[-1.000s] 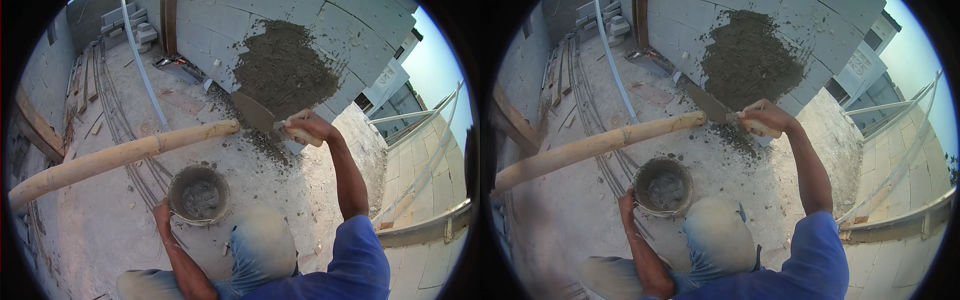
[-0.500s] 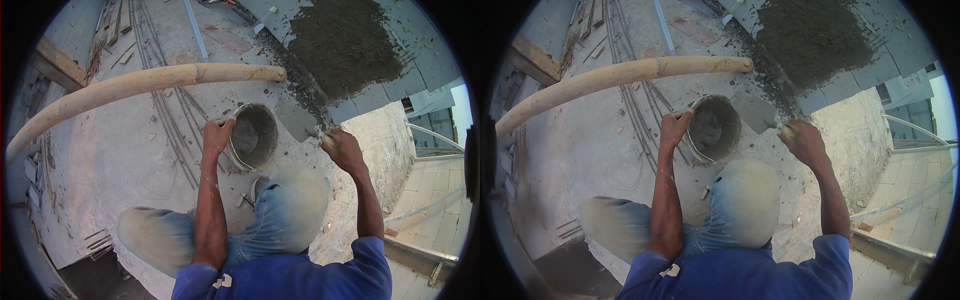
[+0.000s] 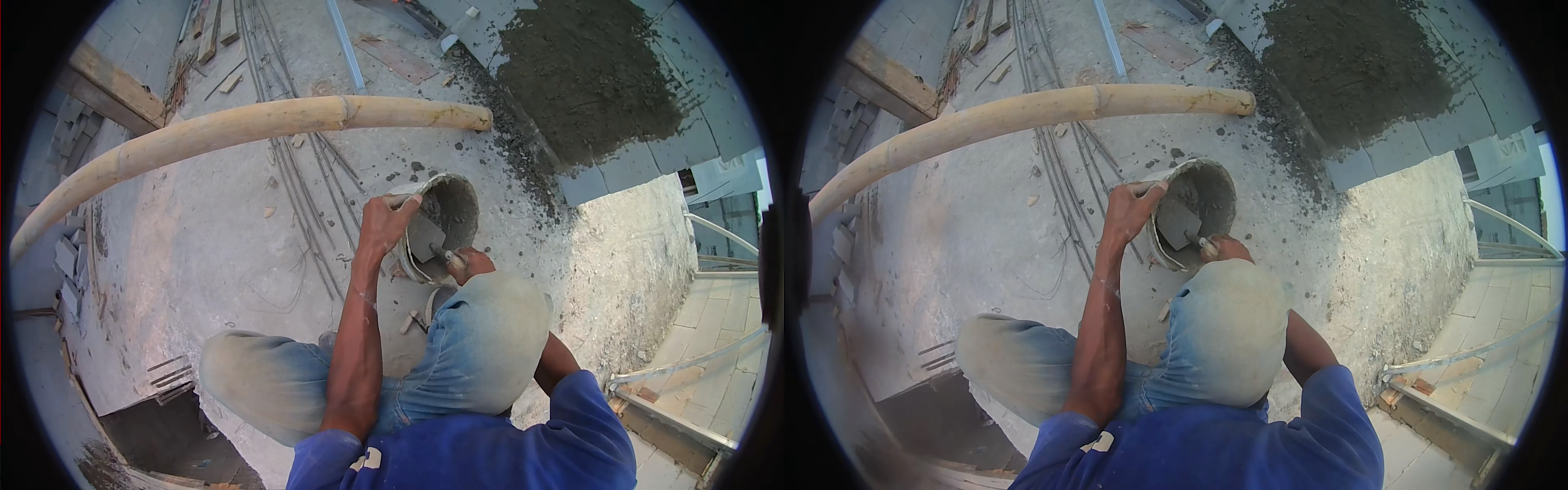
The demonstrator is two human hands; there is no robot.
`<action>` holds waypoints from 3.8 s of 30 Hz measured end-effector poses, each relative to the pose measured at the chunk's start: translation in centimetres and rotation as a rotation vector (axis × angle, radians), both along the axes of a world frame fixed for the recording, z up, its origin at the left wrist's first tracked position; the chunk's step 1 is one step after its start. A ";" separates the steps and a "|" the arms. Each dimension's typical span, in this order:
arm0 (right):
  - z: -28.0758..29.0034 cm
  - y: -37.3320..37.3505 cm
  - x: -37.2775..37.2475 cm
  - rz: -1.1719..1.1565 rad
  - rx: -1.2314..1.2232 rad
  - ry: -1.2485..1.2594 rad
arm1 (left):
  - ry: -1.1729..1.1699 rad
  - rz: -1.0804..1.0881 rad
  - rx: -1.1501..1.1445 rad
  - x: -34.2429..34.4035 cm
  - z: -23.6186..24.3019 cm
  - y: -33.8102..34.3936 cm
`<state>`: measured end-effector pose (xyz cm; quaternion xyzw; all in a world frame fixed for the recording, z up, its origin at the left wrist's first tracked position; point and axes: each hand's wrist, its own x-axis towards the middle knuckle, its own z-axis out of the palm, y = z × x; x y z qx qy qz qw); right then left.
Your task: The person pours water from a plastic bottle into a bucket of cement, mixes the mortar using a trowel, and applies the mixture onto a cinder block wall with the trowel.
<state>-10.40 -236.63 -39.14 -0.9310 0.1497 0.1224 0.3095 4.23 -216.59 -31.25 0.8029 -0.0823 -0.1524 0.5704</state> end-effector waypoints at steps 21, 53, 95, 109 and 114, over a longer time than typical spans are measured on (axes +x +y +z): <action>44.0 -2.7 8.2 0.496 0.278 -0.555 | 0.266 0.494 -0.056 3.7 -9.2 10.7; 2.7 -3.2 1.3 0.161 -0.008 0.199 | 0.051 -0.020 0.025 -0.6 0.8 0.4; 46.3 -1.4 9.3 0.754 0.300 -0.781 | 0.355 0.675 -0.283 4.8 -11.3 13.9; -0.5 -5.7 -5.6 -0.747 0.353 -0.205 | -0.039 0.556 0.115 5.1 -2.2 8.8; -4.4 -8.4 -12.5 -0.606 -0.155 -0.169 | -0.451 0.504 0.110 7.3 4.1 5.5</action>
